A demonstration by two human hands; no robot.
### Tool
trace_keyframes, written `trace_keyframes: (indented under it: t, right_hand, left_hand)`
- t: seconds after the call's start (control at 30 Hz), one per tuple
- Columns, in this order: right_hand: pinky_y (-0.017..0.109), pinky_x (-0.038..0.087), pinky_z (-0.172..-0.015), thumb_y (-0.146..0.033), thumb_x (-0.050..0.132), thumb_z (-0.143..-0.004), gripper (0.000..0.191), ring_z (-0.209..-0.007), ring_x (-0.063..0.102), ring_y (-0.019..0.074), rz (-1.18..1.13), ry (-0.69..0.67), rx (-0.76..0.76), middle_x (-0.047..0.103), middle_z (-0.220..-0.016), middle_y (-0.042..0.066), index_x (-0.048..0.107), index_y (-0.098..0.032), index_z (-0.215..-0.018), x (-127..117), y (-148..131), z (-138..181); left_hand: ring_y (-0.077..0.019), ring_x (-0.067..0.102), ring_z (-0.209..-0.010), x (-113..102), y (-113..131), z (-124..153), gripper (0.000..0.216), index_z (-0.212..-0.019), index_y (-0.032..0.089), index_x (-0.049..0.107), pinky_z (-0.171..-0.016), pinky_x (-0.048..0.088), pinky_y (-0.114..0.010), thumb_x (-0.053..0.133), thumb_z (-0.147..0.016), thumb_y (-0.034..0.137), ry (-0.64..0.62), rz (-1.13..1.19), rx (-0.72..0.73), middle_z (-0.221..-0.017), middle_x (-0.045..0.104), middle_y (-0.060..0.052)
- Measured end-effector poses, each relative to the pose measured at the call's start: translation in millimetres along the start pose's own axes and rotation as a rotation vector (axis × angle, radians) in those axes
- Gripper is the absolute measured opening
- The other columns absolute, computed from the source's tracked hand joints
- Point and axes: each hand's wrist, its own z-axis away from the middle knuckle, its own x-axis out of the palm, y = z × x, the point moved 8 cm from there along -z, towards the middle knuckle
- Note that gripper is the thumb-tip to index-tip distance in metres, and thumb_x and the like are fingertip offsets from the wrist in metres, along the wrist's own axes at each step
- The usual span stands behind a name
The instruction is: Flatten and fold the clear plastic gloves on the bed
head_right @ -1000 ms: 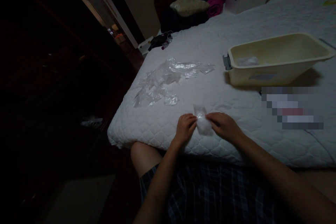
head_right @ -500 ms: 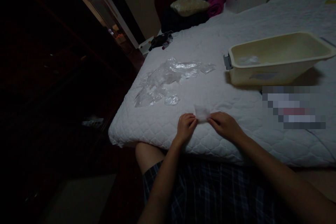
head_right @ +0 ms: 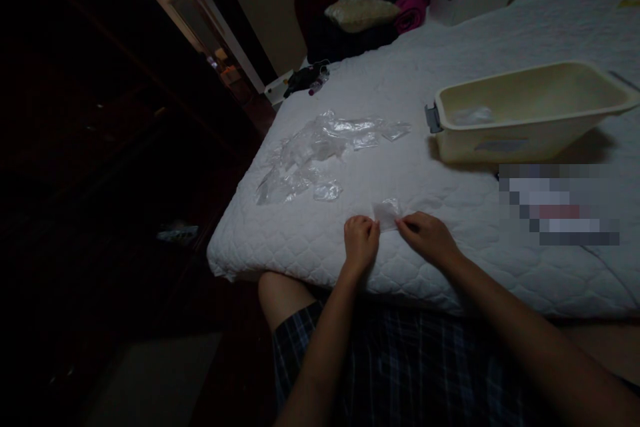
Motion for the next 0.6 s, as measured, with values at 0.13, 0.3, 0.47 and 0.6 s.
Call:
trace_keyframes:
  t: [0.13,0.3,0.47,0.6]
  right_hand:
    - [0.031,0.051,-0.059,-0.043,0.05,-0.086,0.026,-0.063,0.065,0.0189,-0.05,0.008,0.074,0.069,-0.072,0.004,0.064,-0.023,-0.077,0.5,6.2,0.1]
    - [0.031,0.05,-0.057,-0.042,0.054,-0.084,0.022,-0.061,0.067,0.0196,-0.084,0.04,0.127,0.07,-0.07,0.002,0.06,-0.023,-0.092,0.7,13.4,2.5]
    - [0.03,0.048,-0.054,-0.042,0.053,-0.084,0.024,-0.058,0.066,0.0197,-0.07,0.034,0.139,0.07,-0.069,0.002,0.057,-0.022,-0.098,1.1,13.7,3.6]
    - [0.03,0.047,-0.053,-0.038,0.052,-0.085,0.021,-0.057,0.065,0.0192,-0.045,0.037,0.104,0.069,-0.068,0.003,0.056,-0.022,-0.096,-1.2,8.3,2.6]
  left_hand:
    - [-0.0206,0.055,-0.089,1.8,2.2,1.4,0.026,-0.078,0.016,0.067,-0.087,0.044,-0.039,0.049,-0.093,0.028,0.025,-0.041,-0.018,-0.084,0.063,-0.007]
    - [-0.0218,0.055,-0.092,3.8,4.2,2.2,0.024,-0.081,0.015,0.067,-0.089,0.043,-0.041,0.049,-0.092,0.026,0.031,-0.072,-0.018,-0.085,0.063,-0.008]
    - [-0.0224,0.054,-0.091,5.4,6.4,1.8,0.025,-0.08,0.014,0.067,-0.089,0.043,-0.041,0.049,-0.092,0.026,0.029,-0.113,-0.029,-0.084,0.062,-0.009]
    - [-0.0232,0.054,-0.093,6.6,7.9,1.0,0.026,-0.08,0.014,0.067,-0.09,0.042,-0.043,0.049,-0.092,0.028,0.025,-0.109,-0.033,-0.085,0.061,-0.009]
